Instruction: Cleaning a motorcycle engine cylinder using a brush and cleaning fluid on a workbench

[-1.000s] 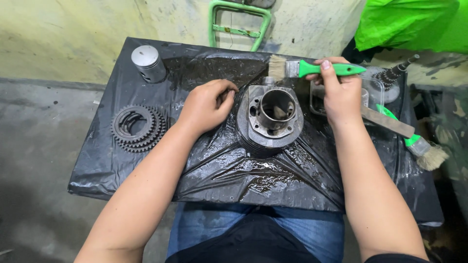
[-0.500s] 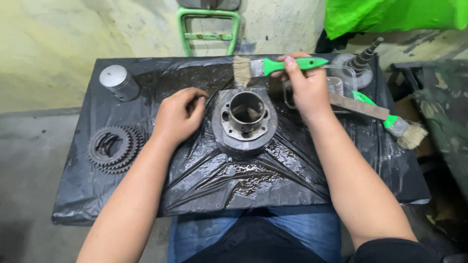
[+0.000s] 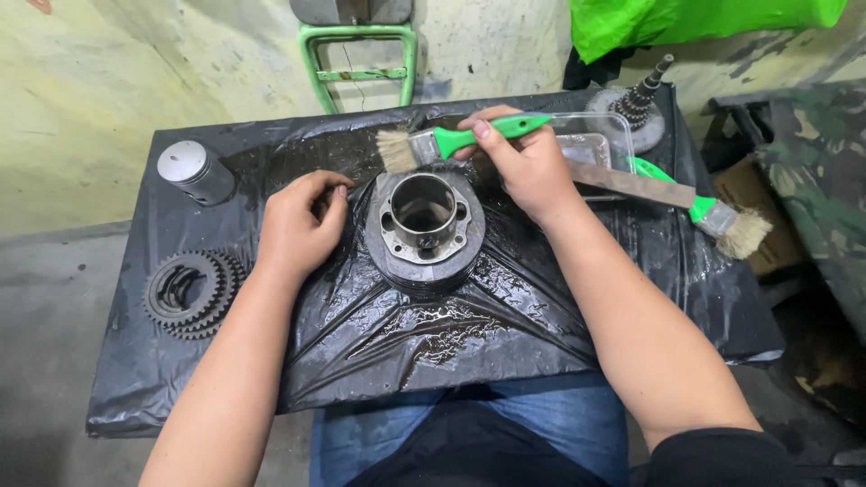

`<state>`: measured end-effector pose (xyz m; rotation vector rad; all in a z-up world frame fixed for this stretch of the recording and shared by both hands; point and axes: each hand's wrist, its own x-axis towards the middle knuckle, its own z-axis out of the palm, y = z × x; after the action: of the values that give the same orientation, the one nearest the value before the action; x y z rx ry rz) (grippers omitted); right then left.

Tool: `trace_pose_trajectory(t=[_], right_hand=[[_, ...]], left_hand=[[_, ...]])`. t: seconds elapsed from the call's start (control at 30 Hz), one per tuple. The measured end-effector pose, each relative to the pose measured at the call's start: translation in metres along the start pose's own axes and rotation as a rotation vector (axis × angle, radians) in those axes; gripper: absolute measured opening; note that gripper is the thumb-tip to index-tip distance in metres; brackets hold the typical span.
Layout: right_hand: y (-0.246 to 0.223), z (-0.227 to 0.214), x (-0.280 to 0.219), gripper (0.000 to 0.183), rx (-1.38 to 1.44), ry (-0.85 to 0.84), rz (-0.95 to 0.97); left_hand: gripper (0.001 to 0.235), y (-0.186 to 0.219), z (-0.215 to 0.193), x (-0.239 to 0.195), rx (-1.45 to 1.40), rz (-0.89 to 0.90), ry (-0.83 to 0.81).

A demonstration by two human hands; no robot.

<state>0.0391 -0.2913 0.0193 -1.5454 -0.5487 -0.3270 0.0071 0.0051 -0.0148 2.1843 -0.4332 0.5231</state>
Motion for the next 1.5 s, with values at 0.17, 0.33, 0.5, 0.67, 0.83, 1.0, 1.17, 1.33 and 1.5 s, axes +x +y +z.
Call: trace_pose_trajectory(t=[0.17, 0.33, 0.5, 0.67, 0.83, 1.0, 1.17, 1.33, 1.5], right_hand=[[0.006, -0.006, 0.002, 0.014, -0.091, 0.072, -0.137], [-0.004, -0.002, 0.0, 0.019, -0.027, 0.006, -0.119], [0.001, -0.005, 0.002, 0.014, -0.094, 0.037, -0.172], [0.004, -0.008, -0.001, 0.019, -0.072, -0.028, -0.145], [0.009, -0.005, 0.002, 0.019, -0.086, -0.078, -0.147], [0.002, 0.001, -0.001, 0.019, -0.101, -0.043, -0.157], [0.001, -0.002, 0.002, 0.015, -0.183, -0.07, -0.178], [0.009, -0.009, 0.002, 0.02, -0.175, -0.032, -0.167], [0.022, -0.021, 0.004, 0.021, -0.186, -0.016, -0.162]], left_hand=[[0.014, 0.004, 0.0, 0.002, 0.037, 0.045, -0.023], [0.014, 0.004, 0.001, 0.001, 0.027, 0.036, 0.0], [0.014, 0.002, 0.001, 0.0, -0.006, 0.066, 0.01], [0.014, 0.005, 0.004, 0.002, -0.019, 0.058, 0.023], [0.015, 0.01, 0.006, 0.002, -0.072, 0.077, 0.03], [0.015, 0.014, 0.002, 0.002, -0.068, 0.021, 0.017], [0.014, 0.012, 0.003, 0.002, -0.043, 0.023, 0.015], [0.015, 0.009, 0.004, 0.003, -0.053, 0.003, 0.017], [0.015, 0.01, 0.002, 0.002, -0.041, 0.032, 0.012]])
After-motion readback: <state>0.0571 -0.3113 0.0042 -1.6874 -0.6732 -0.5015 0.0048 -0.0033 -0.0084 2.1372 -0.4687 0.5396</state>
